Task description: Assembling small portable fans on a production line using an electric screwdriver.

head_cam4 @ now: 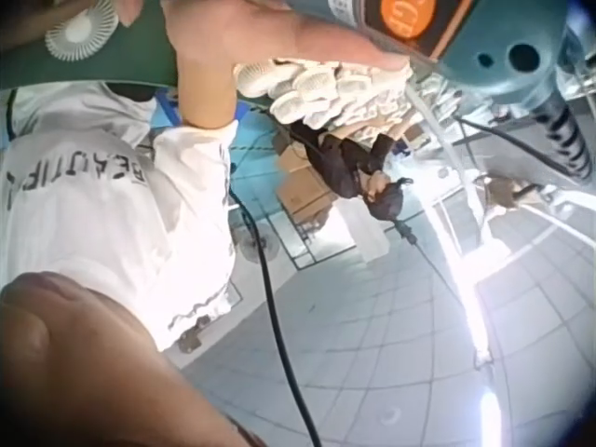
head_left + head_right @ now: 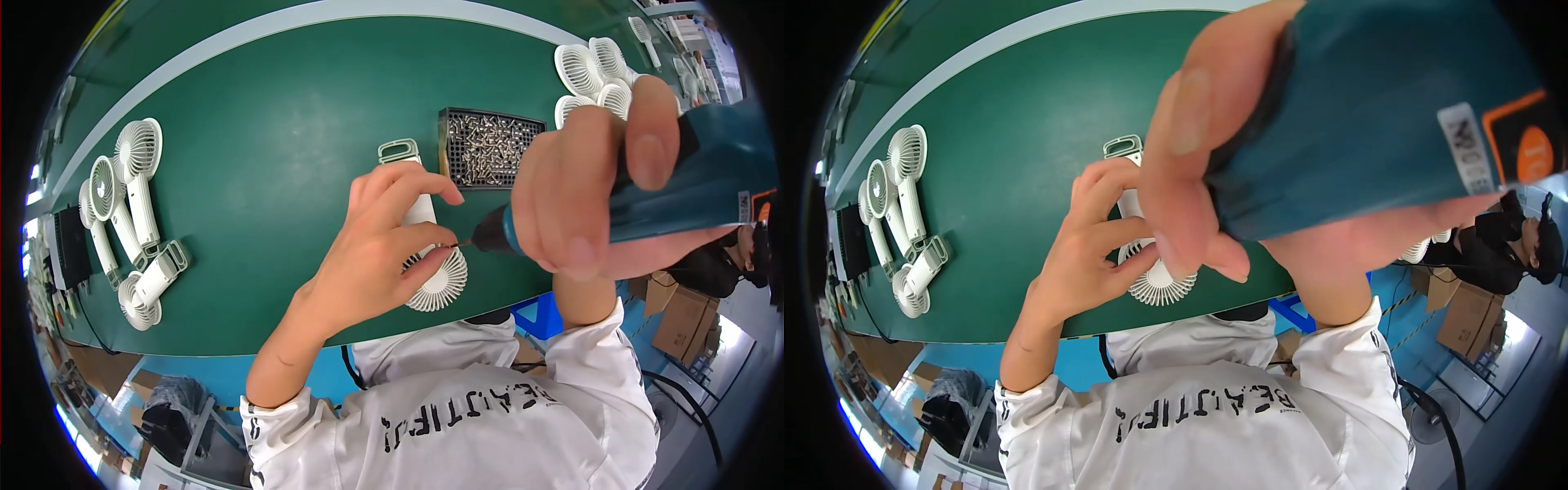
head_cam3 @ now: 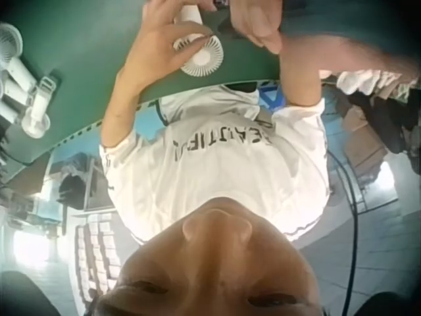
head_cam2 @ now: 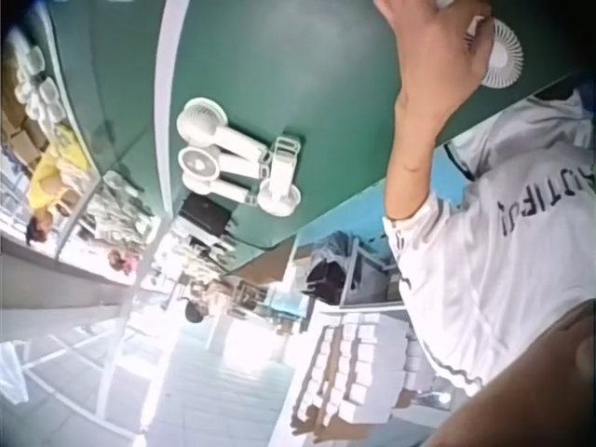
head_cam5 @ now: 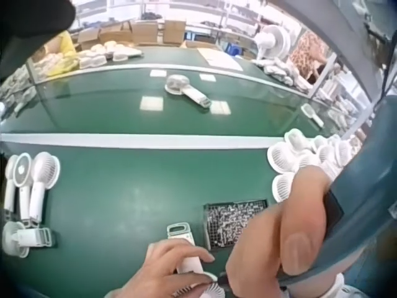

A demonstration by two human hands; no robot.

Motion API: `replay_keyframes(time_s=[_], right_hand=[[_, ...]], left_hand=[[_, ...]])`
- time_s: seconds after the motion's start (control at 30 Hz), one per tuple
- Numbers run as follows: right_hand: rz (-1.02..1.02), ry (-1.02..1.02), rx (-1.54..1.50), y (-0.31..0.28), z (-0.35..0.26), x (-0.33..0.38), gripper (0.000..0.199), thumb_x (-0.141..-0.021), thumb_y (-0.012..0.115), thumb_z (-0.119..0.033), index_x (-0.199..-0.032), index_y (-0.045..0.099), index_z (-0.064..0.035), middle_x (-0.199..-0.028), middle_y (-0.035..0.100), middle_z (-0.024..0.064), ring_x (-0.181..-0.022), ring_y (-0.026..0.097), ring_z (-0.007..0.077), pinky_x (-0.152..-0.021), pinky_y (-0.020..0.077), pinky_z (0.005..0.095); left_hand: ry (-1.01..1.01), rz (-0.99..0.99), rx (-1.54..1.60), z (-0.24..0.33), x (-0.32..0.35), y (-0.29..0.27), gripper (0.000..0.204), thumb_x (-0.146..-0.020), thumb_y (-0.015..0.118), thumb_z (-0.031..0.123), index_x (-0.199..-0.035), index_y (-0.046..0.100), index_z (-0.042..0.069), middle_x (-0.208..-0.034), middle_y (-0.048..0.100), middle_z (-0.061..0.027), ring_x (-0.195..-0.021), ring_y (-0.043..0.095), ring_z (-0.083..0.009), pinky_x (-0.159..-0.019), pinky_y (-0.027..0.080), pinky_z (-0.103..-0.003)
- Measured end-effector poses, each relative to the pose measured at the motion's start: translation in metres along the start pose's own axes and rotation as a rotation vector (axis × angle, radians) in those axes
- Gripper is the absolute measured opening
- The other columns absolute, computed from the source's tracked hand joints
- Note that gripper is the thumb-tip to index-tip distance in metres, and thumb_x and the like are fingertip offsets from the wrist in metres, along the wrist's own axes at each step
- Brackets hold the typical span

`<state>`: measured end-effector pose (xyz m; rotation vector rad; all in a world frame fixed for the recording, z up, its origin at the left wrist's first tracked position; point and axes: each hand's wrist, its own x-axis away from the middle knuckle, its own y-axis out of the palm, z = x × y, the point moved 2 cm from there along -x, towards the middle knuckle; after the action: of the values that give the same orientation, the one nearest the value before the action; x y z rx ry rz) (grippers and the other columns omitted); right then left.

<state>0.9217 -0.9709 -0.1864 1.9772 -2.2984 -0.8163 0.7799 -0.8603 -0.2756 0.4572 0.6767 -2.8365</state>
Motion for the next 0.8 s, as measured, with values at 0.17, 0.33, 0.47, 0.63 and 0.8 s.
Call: replay_keyframes(time_s=[0.17, 0.33, 0.47, 0.63, 0.8], right_hand=[[0.029, -0.186, 0.199, 0.011, 0.001, -0.002, 0.071, -0.082, 0.053, -0.073, -0.123, 0.045, -0.0152, -0.088, 0.057, 0.0080, -0.049, 0.053, 0.0169, -0.042, 0.0440, 0.0302], [0.001, -0.303, 0.294, -0.007, 0.012, -0.003, 0.090, -0.072, 0.053, -0.082, -0.130, 0.046, -0.0143, -0.094, 0.058, 0.0114, -0.052, 0.055, 0.0184, -0.045, 0.0441, 0.0321], [-0.070, -0.354, 0.335, -0.026, 0.023, -0.009, 0.106, -0.062, 0.053, -0.091, -0.133, 0.047, -0.0134, -0.099, 0.060, 0.0147, -0.055, 0.057, 0.0192, -0.048, 0.0445, 0.0332], [0.146, -0.331, 0.173, -0.021, 0.038, -0.009, 0.105, -0.063, 0.051, -0.092, -0.134, 0.046, -0.0148, -0.098, 0.059, 0.0144, -0.054, 0.058, 0.0184, -0.048, 0.0443, 0.0325], [0.026, -0.304, 0.208, -0.025, 0.034, -0.016, 0.105, -0.063, 0.050, -0.092, -0.134, 0.045, -0.0149, -0.097, 0.059, 0.0140, -0.055, 0.058, 0.0184, -0.049, 0.0451, 0.0323]], left_hand=[[-0.079, 0.109, -0.010, -0.012, 0.000, 0.009, 0.018, -0.066, 0.076, -0.002, -0.082, 0.071, 0.004, -0.110, 0.059, -0.0058, -0.109, 0.050, -0.0291, -0.089, 0.041, -0.040], [-0.139, 0.339, -0.092, -0.019, -0.005, 0.009, 0.030, -0.066, 0.079, 0.001, -0.094, 0.069, 0.003, -0.108, 0.057, -0.0071, -0.101, 0.051, -0.0277, -0.076, 0.045, -0.036], [-0.188, 0.336, -0.069, -0.027, -0.008, 0.015, 0.034, -0.066, 0.080, 0.001, -0.097, 0.068, 0.003, -0.111, 0.054, -0.0075, -0.101, 0.051, -0.0270, -0.078, 0.045, -0.036], [-0.233, 0.345, -0.065, -0.032, -0.007, 0.016, 0.032, -0.066, 0.079, 0.000, -0.095, 0.067, 0.003, -0.111, 0.053, -0.0077, -0.101, 0.050, -0.0269, -0.079, 0.046, -0.036], [-0.237, 0.353, -0.075, -0.032, -0.006, 0.017, 0.032, -0.066, 0.079, 0.000, -0.095, 0.066, 0.002, -0.112, 0.053, -0.0086, -0.101, 0.051, -0.0270, -0.080, 0.046, -0.037]])
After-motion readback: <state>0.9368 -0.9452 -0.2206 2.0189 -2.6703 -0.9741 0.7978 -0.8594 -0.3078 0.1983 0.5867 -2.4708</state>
